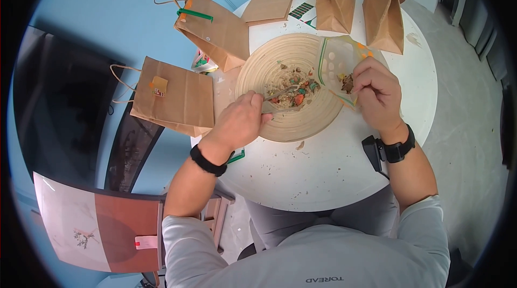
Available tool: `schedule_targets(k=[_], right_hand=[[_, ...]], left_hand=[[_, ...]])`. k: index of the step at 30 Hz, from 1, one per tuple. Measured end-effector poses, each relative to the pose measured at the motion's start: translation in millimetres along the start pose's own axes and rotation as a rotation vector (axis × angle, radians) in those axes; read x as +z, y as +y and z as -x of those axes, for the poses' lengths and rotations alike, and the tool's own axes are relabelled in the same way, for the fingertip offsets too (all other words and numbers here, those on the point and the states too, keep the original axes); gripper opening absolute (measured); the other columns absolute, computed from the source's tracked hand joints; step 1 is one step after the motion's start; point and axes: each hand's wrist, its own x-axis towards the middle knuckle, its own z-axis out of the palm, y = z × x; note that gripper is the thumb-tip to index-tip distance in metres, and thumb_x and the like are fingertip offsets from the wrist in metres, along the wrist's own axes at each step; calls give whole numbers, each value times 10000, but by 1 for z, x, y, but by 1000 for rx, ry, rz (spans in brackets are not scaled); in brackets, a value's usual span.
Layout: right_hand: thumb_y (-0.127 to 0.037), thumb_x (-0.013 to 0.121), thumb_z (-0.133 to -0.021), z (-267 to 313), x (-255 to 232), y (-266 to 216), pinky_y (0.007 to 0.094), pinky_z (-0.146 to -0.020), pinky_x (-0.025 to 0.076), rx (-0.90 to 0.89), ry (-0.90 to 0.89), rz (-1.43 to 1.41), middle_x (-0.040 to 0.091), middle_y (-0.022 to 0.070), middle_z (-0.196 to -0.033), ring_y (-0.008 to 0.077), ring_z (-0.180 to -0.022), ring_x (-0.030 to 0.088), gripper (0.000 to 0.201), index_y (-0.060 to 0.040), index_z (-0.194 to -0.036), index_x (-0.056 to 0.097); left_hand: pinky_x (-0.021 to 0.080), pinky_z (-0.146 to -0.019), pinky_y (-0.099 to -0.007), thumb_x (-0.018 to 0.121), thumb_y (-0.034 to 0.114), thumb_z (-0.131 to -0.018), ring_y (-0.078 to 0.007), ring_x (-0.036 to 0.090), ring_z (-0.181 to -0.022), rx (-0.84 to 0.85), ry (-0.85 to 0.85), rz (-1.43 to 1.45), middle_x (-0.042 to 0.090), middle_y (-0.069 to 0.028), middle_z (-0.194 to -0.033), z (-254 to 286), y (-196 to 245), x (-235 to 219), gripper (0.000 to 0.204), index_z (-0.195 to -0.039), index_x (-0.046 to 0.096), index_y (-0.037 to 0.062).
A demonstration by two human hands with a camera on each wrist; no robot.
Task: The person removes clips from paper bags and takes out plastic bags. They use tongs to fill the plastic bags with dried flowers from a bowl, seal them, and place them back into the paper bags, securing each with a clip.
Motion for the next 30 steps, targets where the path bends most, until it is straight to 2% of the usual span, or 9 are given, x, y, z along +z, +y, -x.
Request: schedule_targets(k=[4, 10, 16, 22, 25, 28, 30], right_hand=[[146, 508, -750, -1, 1, 1, 271, -602, 398, -7, -5, 7, 608, 80, -851, 158, -676, 507, 166, 23, -764, 618], [160, 504, -750, -1, 2, -1, 278, -608, 399, 0, -18, -23, 586, 75, -836, 163, -695, 514, 177, 18, -762, 609], [162, 506, -749, 0, 3, -1, 278, -619, 408, 39, -44, -50, 588, 70, -848, 167, -703, 519, 175, 19, -770, 605], [149, 511, -752, 0, 3, -2, 274, -627, 419, 53, -50, -49, 595, 67, -839, 167, -712, 537, 162, 18, -776, 604], [137, 516, -753, 0, 2, -1, 280, -631, 427, 55, -56, -32, 600, 72, -833, 173, -709, 541, 153, 13, -772, 604], [129, 520, -752, -1, 3, -2, 289, -634, 432, 49, -58, -20, 608, 73, -834, 181, -705, 544, 148, 9, -768, 604], [125, 521, -752, 0, 4, -1, 293, -635, 434, 44, -68, -26, 612, 73, -836, 184, -706, 547, 146, 7, -767, 605]], left_hand=[[539, -828, -525, 657, 297, -1027, -465, 669, -1012, -159, -88, -47, 666, -264, -1084, -16, -7, 7, 357, -1132, 556, -29], [536, -774, -549, 650, 278, -1030, -487, 682, -877, -157, -121, 4, 711, -256, -907, -18, -1, -3, 299, -1013, 598, -16], [527, -749, -534, 676, 256, -1021, -487, 678, -845, -147, -98, 109, 697, -274, -857, -13, 2, -3, 303, -917, 638, -26], [519, -718, -488, 700, 281, -1019, -467, 656, -779, -208, -168, 247, 688, -264, -823, -13, 8, -12, 308, -960, 693, -22], [506, -702, -455, 697, 290, -1030, -389, 627, -715, -257, -186, 268, 671, -230, -791, -16, 12, -25, 314, -992, 699, -22], [516, -717, -487, 707, 303, -1011, -451, 649, -759, -324, -119, 365, 680, -257, -799, -25, 15, -39, 319, -990, 707, -15], [500, -704, -428, 701, 290, -1029, -312, 576, -731, -322, -103, 371, 652, -196, -796, -33, 23, -51, 317, -1003, 704, -26]])
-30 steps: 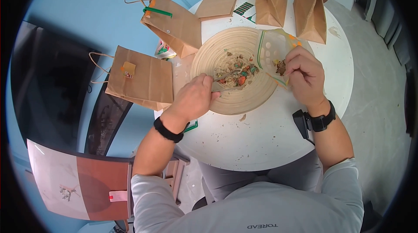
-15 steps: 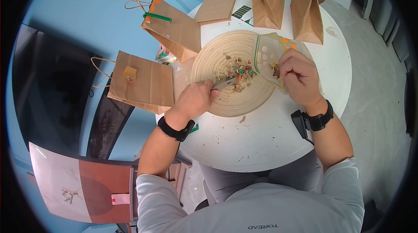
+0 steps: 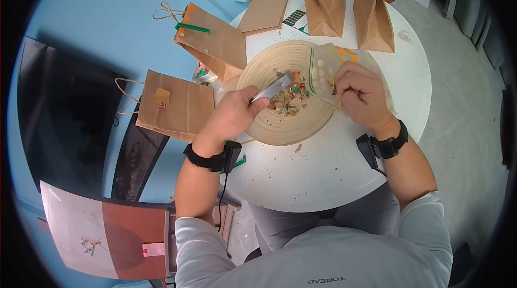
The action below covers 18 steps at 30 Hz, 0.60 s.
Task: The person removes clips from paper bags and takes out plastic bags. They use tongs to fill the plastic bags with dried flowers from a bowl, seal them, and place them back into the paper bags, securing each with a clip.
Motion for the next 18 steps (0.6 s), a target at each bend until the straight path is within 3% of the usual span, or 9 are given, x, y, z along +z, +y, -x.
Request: schedule_targets(k=[1, 4, 7, 10, 13, 18], right_hand=[[124, 521, -751, 0, 0, 0, 295, -636, 435, -3, -5, -2, 615, 72, -837, 185, -706, 548, 146, 6, -767, 606], [124, 521, -750, 0, 0, -1, 295, -634, 434, -12, -26, -8, 617, 73, -841, 190, -706, 549, 148, 5, -767, 608], [129, 517, -756, 1, 0, 4, 294, -635, 435, -40, -6, -5, 616, 76, -846, 193, -709, 551, 150, 8, -767, 606], [134, 516, -768, -1, -2, 0, 291, -637, 433, -38, 73, -5, 614, 81, -851, 191, -709, 546, 149, 16, -769, 607], [136, 521, -779, -1, -3, 1, 288, -637, 430, -59, 171, 32, 611, 82, -852, 183, -710, 540, 140, 27, -774, 608], [133, 533, -785, -2, -4, 2, 273, -628, 418, -62, 206, 43, 609, 81, -847, 167, -712, 535, 125, 33, -777, 608]], left_hand=[[492, -698, -398, 698, 284, -1039, -242, 539, -718, 3, 8, 3, 638, -165, -794, -3, 7, -4, 317, -1010, 703, -32], [508, -702, -397, 725, 262, -1018, -267, 595, -718, 112, 35, -5, 651, -176, -803, -11, 32, 0, 306, -1043, 690, -41], [529, -713, -417, 755, 239, -991, -322, 669, -753, 389, 252, -214, 667, -191, -833, -18, 35, 17, 317, -1093, 665, -48], [542, -720, -447, 784, 247, -961, -397, 698, -808, 305, 339, -111, 688, -218, -902, -13, 30, 12, 363, -1118, 634, -44], [550, -728, -460, 792, 267, -948, -419, 692, -844, 220, 309, -179, 691, -226, -948, -4, 9, 3, 383, -1101, 627, -43], [546, -795, -489, 768, 281, -957, -441, 686, -929, 213, 115, -303, 702, -228, -1009, 0, -23, 26, 366, -1100, 633, -27]])
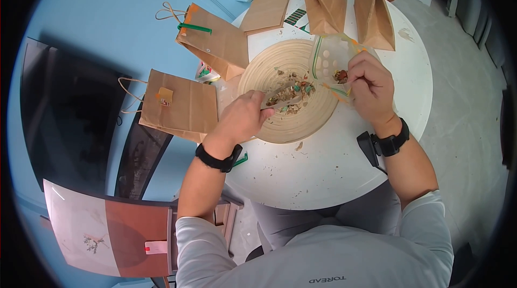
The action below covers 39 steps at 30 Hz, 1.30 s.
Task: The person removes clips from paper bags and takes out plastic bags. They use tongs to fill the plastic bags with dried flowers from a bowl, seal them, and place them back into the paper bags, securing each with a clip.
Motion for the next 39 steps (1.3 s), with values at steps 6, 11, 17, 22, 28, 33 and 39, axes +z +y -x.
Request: schedule_targets(k=[6, 11, 17, 22, 28, 33, 39], right_hand=[[133, 535, -783, 2, 1, 0, 268, -626, 412, 15, -32, -10, 608, 77, -842, 161, -714, 534, 125, 30, -777, 606], [141, 532, -777, 1, 1, 2, 273, -632, 418, 7, -41, -19, 608, 76, -842, 165, -714, 536, 135, 28, -780, 606], [142, 526, -771, 1, 3, 0, 277, -632, 423, 23, -71, -25, 605, 76, -835, 170, -713, 540, 141, 26, -778, 606], [141, 519, -768, 2, 3, 0, 276, -627, 424, 43, -77, -34, 605, 75, -833, 167, -708, 540, 147, 24, -780, 607], [138, 513, -761, 2, 2, 0, 276, -626, 428, 40, -81, -39, 605, 74, -833, 166, -704, 540, 149, 25, -786, 606], [139, 509, -759, 2, 2, -1, 277, -626, 430, 38, -88, -35, 604, 76, -831, 169, -702, 541, 148, 27, -786, 603], [136, 510, -762, 1, 2, 0, 279, -622, 431, 31, -91, -32, 607, 79, -827, 172, -695, 542, 145, 27, -786, 603]], left_hand=[[532, -831, -513, 742, 259, -962, -448, 682, -986, 7, 10, -52, 717, -221, -1026, -33, -9, 17, 276, -1033, 657, 7], [537, -794, -511, 740, 242, -958, -452, 687, -925, -19, -42, -26, 726, -226, -956, -30, -13, 19, 235, -960, 679, 15], [551, -781, -515, 715, 250, -979, -449, 697, -895, 0, -46, -18, 736, -208, -932, -15, -24, 21, 234, -946, 693, 19], [547, -780, -501, 756, 239, -952, -464, 687, -908, -2, -26, -8, 715, -230, -937, -12, -25, 12, 266, -979, 677, -14], [538, -815, -508, 754, 252, -955, -474, 672, -987, -41, -18, -23, 696, -248, -1044, -4, -28, 7, 319, -1047, 656, -37], [544, -821, -504, 744, 251, -962, -471, 678, -975, -48, -58, -16, 703, -245, -1009, -3, -33, 13, 305, -1061, 674, -30], [538, -811, -517, 735, 260, -971, -480, 677, -952, -41, -71, 13, 703, -251, -982, -5, -33, 15, 296, -1008, 664, -25]])
